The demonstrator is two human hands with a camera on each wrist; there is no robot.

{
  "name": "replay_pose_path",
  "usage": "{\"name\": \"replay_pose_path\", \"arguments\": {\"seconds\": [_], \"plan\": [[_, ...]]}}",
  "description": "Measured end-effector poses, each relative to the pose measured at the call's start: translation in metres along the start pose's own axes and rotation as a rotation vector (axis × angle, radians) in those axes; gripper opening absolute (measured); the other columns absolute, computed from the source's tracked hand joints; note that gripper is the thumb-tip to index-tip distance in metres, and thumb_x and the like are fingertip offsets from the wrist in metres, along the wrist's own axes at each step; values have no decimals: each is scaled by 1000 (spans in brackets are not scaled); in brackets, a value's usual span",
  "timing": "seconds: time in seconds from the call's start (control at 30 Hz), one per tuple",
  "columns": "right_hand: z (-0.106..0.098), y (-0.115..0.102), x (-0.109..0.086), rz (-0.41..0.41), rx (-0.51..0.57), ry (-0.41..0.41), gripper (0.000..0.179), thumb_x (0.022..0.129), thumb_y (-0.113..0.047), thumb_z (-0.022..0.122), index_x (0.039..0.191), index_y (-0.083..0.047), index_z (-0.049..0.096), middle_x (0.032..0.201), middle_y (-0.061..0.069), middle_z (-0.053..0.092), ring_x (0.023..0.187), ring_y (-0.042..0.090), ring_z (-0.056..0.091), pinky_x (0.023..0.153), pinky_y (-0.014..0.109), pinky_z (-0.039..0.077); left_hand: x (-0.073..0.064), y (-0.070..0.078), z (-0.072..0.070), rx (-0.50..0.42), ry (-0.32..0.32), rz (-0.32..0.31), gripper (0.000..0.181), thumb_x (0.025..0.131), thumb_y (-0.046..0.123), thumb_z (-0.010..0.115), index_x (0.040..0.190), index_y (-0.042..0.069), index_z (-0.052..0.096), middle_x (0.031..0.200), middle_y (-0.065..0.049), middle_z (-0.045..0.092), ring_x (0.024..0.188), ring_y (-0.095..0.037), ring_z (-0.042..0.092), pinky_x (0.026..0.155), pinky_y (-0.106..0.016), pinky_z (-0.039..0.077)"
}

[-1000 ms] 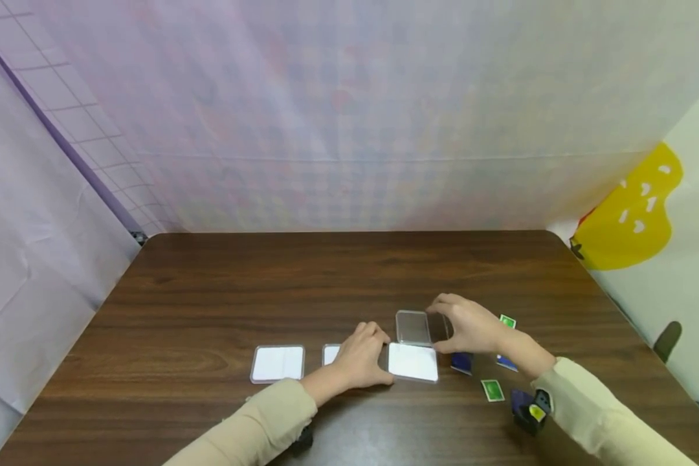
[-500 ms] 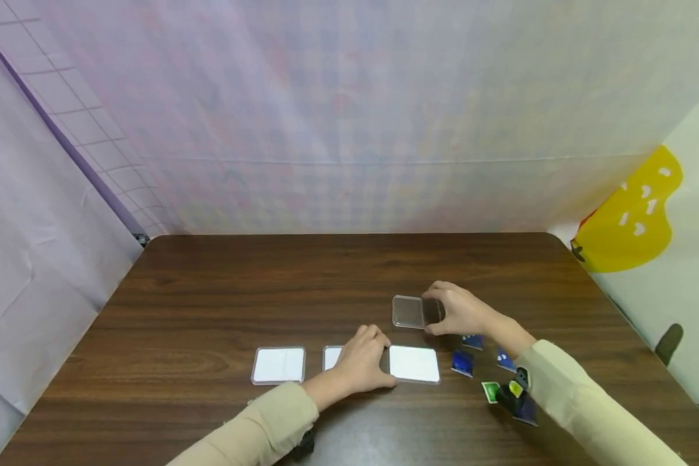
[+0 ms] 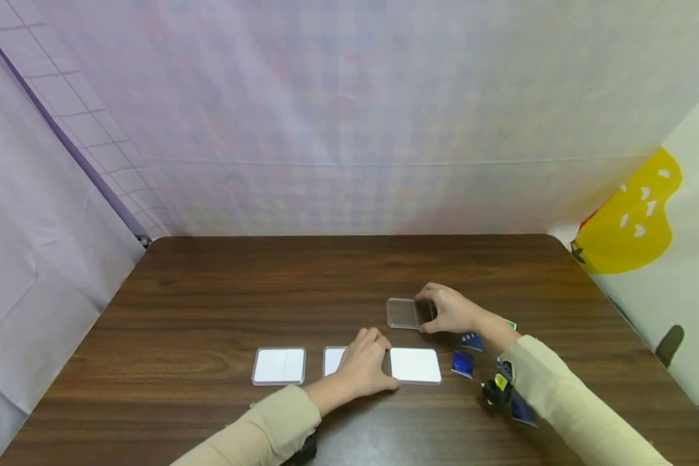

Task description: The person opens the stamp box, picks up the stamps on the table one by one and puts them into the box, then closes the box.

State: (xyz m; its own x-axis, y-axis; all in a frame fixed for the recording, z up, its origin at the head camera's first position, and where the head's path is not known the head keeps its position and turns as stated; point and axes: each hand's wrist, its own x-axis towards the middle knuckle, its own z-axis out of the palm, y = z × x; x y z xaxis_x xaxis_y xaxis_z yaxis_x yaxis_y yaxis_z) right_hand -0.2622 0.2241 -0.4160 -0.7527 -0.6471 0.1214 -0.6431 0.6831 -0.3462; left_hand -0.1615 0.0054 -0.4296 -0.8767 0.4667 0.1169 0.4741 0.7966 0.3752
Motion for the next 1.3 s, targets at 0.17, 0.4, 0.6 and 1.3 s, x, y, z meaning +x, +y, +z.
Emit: {"name": "replay_pose_path", "arguments": {"seconds": [0.17, 0.4, 0.6, 1.3], "plan": [[1, 1, -1, 22, 12, -12, 60, 63, -28, 78, 107, 7, 59, 102, 12, 58, 91, 24, 55, 79, 39, 47, 1, 1, 1, 6, -2, -1, 59, 60, 41, 80, 104, 5, 62, 95, -1, 52, 87, -15, 46, 63, -19, 43], [-4, 0, -6, 46, 30, 12, 64, 63, -33, 79, 112, 3, 59, 106, 12, 57, 97, 26, 55, 82, 43, 47, 2, 0, -1, 9, -17, -1, 64, 60, 45, 79, 107, 5, 61, 98, -1, 52, 90, -15, 46, 66, -19, 44], [-5, -15, -12, 24, 158, 108, 61, 67, -34, 78, 112, 1, 58, 106, 10, 60, 96, 26, 57, 81, 43, 48, -2, -12, -14, -32, -39, -3, 70, 63, 49, 76, 114, 6, 58, 107, -2, 52, 99, -16, 46, 78, -24, 46], [48, -106, -8, -1, 520, 146, 48, 72, -17, 75, 110, 7, 57, 101, 15, 61, 91, 26, 59, 82, 31, 51, -56, -86, -51, -30, -33, -45, 72, 62, 49, 76, 111, 0, 58, 107, -10, 56, 99, -24, 49, 86, -39, 46]]}}
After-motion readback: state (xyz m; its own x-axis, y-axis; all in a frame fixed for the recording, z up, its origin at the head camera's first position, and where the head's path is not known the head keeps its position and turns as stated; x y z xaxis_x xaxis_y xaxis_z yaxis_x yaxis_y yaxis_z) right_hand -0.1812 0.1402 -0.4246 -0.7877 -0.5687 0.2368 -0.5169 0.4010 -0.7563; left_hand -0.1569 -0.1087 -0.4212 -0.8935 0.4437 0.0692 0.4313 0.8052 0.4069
